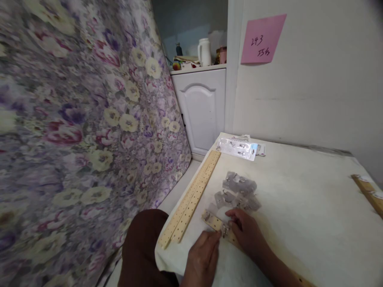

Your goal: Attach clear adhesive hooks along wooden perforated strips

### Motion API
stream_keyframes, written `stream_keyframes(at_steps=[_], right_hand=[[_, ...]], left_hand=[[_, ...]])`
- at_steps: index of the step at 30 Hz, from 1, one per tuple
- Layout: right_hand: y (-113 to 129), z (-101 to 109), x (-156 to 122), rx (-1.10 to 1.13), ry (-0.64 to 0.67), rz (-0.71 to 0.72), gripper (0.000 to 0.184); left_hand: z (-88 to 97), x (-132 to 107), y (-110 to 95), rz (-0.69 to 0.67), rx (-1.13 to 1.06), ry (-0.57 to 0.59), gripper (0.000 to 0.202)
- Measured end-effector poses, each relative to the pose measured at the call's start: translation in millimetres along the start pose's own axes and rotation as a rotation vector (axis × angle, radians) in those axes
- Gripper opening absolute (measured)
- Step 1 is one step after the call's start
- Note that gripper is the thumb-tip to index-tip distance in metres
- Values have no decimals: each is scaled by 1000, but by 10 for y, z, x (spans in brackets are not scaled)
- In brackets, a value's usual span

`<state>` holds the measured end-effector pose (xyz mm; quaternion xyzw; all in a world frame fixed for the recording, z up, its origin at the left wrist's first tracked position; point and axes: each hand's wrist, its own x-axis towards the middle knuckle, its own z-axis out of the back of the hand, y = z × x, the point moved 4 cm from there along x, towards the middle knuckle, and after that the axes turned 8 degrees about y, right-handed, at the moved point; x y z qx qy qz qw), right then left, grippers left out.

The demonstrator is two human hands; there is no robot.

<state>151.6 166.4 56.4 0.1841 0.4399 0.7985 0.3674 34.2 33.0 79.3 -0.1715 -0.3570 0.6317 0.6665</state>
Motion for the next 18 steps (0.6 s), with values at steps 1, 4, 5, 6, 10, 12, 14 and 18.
stream_keyframes(at_steps=[1,4,5,6,10,12,14,18], right_hand=[[3,1,0,-3,1,2,27],[10,4,-2,-9,0,11,27],[10,2,-2,-10,2,13,28],[9,-1,-2,-10,5,15,28],[6,-1,-4,-20,-6,9,27],[17,7,-7,-22,-17,12,26],[37,17,-13,-27,-25,16,26],[91,28,-31,-35,-16,7,24]], left_hand=[[-7,-3,5,-4,3,6,34],[-25,-8,21,-6,19,13,35],[-31,-8,27,-7,25,15,35],[-37,-9,32,-9,30,17,36],[-51,-12,34,-29,53,20,38],[-50,-12,25,-30,83,19,38],[-52,-9,12,-21,121,31,37],[-61,3,-10,1,181,69,35]])
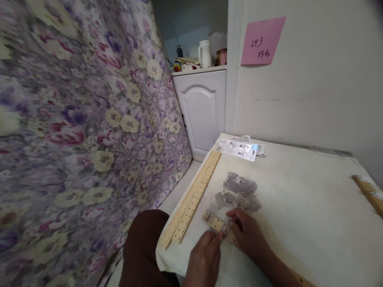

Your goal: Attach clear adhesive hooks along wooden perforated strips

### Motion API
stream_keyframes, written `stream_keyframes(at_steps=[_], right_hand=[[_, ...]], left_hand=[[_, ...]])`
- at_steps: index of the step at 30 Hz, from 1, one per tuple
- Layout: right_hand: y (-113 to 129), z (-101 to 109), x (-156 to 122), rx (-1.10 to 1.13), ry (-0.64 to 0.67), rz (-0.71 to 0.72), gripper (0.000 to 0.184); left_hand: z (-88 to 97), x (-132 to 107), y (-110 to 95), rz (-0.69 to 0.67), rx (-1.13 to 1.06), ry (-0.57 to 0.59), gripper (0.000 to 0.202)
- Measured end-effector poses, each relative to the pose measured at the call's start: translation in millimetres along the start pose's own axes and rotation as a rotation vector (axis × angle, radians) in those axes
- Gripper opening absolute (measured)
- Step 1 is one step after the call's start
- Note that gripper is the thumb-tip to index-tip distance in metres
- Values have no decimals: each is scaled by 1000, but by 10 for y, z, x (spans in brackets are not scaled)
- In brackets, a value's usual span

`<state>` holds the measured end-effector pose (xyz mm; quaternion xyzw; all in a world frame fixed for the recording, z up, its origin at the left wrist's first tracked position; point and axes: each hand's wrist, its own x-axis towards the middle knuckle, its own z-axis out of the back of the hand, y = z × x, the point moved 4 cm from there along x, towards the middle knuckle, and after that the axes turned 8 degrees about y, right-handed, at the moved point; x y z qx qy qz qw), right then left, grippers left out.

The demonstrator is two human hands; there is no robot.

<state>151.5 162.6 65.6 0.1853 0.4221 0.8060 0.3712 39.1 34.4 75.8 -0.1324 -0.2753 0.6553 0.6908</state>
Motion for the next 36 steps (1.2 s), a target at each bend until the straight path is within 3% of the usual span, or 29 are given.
stream_keyframes(at_steps=[9,22,30,36], right_hand=[[74,-8,-31,-72,11,-82,27],[53,-25,-11,16,35,-145,31],[43,-10,-45,8,-32,-79,34],[91,103,-236,-50,-104,45,28]], left_hand=[[-13,2,-1,4,66,-12,34],[57,66,-83,11,150,16,24],[19,32,9,8,-23,9,37],[15,3,38,19,-100,-21,33]])
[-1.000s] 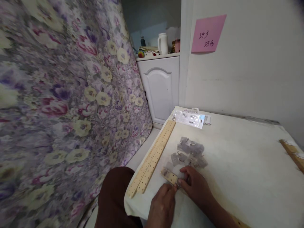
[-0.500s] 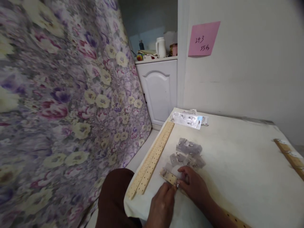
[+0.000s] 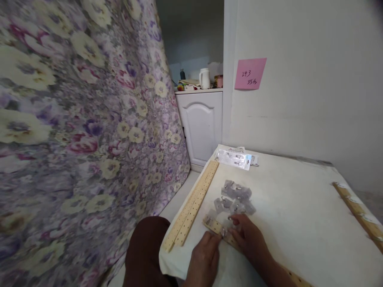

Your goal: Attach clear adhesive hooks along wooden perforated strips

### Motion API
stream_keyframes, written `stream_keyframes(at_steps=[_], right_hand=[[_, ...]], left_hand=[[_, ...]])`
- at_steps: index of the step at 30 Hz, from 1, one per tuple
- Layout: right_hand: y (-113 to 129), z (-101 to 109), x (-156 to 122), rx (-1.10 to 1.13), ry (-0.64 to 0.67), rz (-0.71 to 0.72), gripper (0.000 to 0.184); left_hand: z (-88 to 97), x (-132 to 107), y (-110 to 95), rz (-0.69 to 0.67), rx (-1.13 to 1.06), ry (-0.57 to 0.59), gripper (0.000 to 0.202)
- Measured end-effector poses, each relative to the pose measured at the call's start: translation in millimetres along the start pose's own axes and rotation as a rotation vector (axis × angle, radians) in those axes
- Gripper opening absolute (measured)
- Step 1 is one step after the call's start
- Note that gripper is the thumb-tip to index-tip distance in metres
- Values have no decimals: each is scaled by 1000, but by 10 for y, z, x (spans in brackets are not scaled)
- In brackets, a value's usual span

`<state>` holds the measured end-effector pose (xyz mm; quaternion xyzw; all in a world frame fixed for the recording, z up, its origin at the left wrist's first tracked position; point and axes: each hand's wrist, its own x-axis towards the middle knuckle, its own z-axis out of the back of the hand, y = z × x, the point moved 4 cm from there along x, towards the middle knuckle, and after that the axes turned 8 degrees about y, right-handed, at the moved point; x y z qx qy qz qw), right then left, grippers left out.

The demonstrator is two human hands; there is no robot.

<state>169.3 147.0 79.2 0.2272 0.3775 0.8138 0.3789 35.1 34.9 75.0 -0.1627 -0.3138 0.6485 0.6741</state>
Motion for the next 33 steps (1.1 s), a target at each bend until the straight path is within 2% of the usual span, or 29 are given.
stream_keyframes(at_steps=[4,7,11,16,21,25,29,33], right_hand=[[-172,151,-286,-73,23,-41,24],[-311,299,-533,-159,18,-67,30],[-332,397,-721,-246,44,-113,24],[-161,319,-771,-296,17,-182,19],[-20,98,-820,-291,-21,-220,12],[2,-40,-863,-266,-80,-220,10],[-37,-28,-853,-161,-94,-200,16],[-21,116,-620,-122,-85,-123,22]], left_hand=[[11,-13,22,-13,-51,-65,26],[13,-15,47,-21,-85,-92,22],[19,-9,71,-16,-127,-105,21],[44,-18,45,7,-189,-107,20],[73,-34,32,29,-207,-138,18],[76,-33,36,5,-224,-132,18],[78,-38,37,6,-227,-113,19],[80,-41,35,0,-184,-97,20]])
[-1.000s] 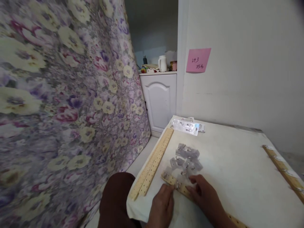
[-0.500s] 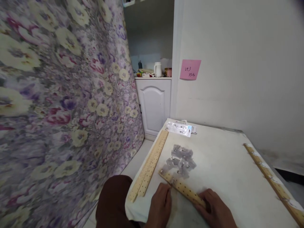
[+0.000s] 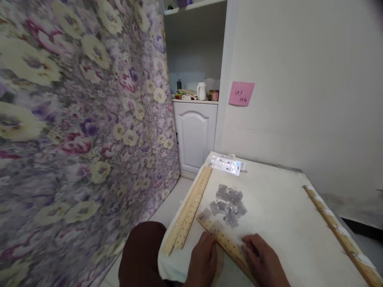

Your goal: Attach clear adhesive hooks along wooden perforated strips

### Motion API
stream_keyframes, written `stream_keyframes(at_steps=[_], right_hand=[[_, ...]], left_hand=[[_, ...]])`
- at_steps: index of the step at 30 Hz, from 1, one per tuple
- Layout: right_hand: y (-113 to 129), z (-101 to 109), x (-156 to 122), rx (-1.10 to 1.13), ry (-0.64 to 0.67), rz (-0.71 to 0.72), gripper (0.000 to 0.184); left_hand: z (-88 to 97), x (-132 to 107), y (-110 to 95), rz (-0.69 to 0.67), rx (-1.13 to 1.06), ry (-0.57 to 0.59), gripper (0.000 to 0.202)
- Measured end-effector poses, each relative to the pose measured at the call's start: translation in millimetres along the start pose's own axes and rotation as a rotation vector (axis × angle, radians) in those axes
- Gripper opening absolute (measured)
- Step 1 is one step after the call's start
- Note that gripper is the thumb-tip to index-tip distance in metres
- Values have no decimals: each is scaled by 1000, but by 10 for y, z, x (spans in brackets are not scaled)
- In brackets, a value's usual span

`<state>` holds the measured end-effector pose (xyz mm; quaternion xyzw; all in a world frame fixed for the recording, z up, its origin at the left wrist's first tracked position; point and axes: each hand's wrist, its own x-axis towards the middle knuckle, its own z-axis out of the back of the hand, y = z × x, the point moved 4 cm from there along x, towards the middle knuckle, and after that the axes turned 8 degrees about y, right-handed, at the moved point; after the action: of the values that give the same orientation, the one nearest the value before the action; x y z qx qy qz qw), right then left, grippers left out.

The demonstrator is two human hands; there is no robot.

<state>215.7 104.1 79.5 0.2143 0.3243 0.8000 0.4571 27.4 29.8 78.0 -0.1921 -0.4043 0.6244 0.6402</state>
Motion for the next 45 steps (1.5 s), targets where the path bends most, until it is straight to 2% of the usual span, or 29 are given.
stream_keyframes(at_steps=[3,7,12,17,24,28,32,35,38,45], right_hand=[[50,56,317,-80,-13,89,20],[9,6,673,-181,11,108,25],[-124,-64,832,-215,31,70,32],[-198,-106,908,-63,34,22,32],[-329,-32,922,349,137,17,26],[-383,32,846,533,262,-51,27],[-281,-37,752,709,439,-73,34],[-172,-141,693,737,573,-71,32],[-122,-201,652,704,630,-58,25],[-139,-193,631,607,607,-40,15]], left_hand=[[-8,-3,7,-5,16,19,21],[-24,-10,21,-32,51,34,22],[-44,-12,23,-109,101,49,23],[-63,-18,21,-118,167,42,23],[-56,-10,-37,-120,175,54,23],[-53,-2,-51,-120,176,70,23],[-53,-15,-75,-112,187,83,21],[-59,-53,-105,-98,184,95,20],[-83,-113,-117,-76,148,86,19],[-208,-188,-106,18,154,71,14]])
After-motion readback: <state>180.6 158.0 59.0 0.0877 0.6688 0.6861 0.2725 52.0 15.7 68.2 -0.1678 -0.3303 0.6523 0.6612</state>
